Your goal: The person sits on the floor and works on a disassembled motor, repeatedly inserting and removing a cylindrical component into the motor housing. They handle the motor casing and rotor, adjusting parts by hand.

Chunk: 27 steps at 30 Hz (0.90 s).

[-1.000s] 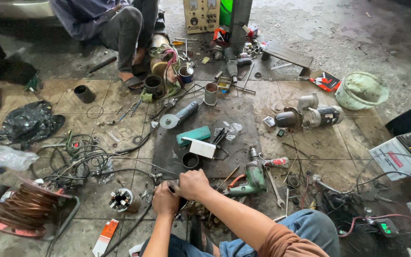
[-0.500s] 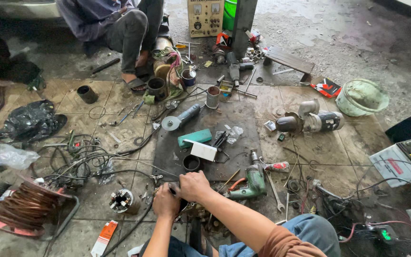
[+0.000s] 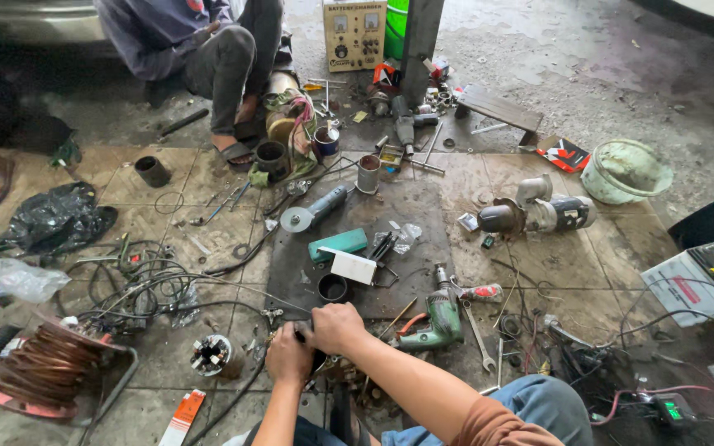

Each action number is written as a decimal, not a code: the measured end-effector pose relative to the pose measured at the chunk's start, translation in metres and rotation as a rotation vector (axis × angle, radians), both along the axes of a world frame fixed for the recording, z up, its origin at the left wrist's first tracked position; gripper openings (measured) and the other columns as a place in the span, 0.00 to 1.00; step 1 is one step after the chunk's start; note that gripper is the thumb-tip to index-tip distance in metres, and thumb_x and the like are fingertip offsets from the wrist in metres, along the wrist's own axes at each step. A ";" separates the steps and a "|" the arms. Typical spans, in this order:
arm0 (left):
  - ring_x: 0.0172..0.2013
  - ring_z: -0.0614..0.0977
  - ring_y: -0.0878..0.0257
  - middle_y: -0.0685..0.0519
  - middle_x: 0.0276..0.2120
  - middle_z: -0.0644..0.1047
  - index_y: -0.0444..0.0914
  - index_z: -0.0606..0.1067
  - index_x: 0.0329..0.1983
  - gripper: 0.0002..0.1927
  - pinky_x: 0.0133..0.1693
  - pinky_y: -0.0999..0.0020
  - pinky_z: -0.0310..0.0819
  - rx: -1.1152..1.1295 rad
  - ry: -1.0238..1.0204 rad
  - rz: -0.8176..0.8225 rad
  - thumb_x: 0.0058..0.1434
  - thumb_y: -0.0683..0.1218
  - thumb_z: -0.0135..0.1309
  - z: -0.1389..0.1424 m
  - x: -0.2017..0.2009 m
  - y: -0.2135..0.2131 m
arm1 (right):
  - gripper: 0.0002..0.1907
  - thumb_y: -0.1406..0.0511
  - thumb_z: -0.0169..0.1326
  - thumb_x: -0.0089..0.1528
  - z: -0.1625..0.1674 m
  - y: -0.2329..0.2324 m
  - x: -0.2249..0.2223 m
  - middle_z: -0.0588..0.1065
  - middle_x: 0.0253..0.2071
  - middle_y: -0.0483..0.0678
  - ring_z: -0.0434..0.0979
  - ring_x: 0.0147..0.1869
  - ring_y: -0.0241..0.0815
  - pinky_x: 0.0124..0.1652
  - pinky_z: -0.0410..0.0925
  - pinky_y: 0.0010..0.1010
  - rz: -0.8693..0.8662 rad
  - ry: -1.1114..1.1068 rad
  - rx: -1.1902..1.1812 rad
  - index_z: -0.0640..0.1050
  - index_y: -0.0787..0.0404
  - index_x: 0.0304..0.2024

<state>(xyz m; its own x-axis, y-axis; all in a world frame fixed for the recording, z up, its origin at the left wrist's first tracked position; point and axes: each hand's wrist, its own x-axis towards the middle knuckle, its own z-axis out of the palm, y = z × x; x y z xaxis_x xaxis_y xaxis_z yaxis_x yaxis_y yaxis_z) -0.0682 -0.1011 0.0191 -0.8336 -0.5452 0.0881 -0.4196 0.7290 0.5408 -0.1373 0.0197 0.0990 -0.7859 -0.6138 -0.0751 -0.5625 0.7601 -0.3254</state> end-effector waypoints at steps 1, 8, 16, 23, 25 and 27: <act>0.43 0.82 0.39 0.44 0.42 0.80 0.40 0.77 0.40 0.19 0.43 0.44 0.76 -0.011 0.007 0.005 0.60 0.59 0.49 0.001 0.000 0.000 | 0.28 0.45 0.51 0.63 0.000 0.000 0.001 0.80 0.34 0.61 0.83 0.42 0.59 0.43 0.72 0.50 -0.001 0.033 -0.033 0.83 0.63 0.31; 0.41 0.82 0.38 0.45 0.43 0.81 0.40 0.77 0.39 0.18 0.43 0.43 0.76 -0.010 -0.047 0.058 0.62 0.58 0.47 0.007 -0.003 0.005 | 0.28 0.45 0.52 0.61 0.000 0.000 0.001 0.80 0.34 0.60 0.82 0.41 0.60 0.41 0.70 0.54 0.069 0.054 -0.048 0.81 0.63 0.33; 0.42 0.82 0.39 0.44 0.41 0.80 0.39 0.76 0.38 0.19 0.43 0.44 0.76 -0.019 -0.017 0.036 0.63 0.58 0.48 0.005 0.002 0.003 | 0.28 0.45 0.48 0.65 0.006 0.000 0.005 0.81 0.38 0.60 0.81 0.47 0.59 0.49 0.68 0.55 0.015 -0.038 0.019 0.81 0.62 0.35; 0.42 0.82 0.40 0.44 0.41 0.80 0.40 0.76 0.39 0.18 0.43 0.44 0.76 -0.025 -0.010 0.020 0.60 0.58 0.50 0.001 -0.001 0.000 | 0.28 0.44 0.53 0.61 0.004 -0.002 -0.002 0.80 0.37 0.60 0.81 0.46 0.59 0.45 0.69 0.56 0.057 -0.015 0.022 0.81 0.63 0.35; 0.42 0.82 0.40 0.44 0.41 0.80 0.39 0.76 0.39 0.20 0.43 0.45 0.77 -0.027 -0.019 0.022 0.59 0.59 0.51 0.001 -0.001 0.000 | 0.28 0.44 0.52 0.62 0.000 -0.001 0.001 0.80 0.36 0.60 0.82 0.45 0.58 0.46 0.71 0.52 0.025 0.002 0.017 0.81 0.63 0.34; 0.42 0.81 0.40 0.43 0.41 0.80 0.38 0.75 0.38 0.20 0.43 0.44 0.76 -0.025 -0.017 0.013 0.60 0.60 0.51 0.001 -0.001 0.000 | 0.28 0.44 0.52 0.63 -0.002 -0.001 0.002 0.80 0.35 0.60 0.83 0.43 0.58 0.45 0.72 0.49 0.008 0.016 0.004 0.82 0.62 0.33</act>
<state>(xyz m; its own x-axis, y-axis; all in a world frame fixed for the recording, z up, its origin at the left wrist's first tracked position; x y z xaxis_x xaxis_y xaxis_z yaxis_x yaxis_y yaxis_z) -0.0692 -0.1012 0.0196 -0.8281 -0.5538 0.0871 -0.4383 0.7364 0.5154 -0.1355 0.0188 0.0971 -0.7818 -0.6201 -0.0651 -0.5740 0.7566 -0.3131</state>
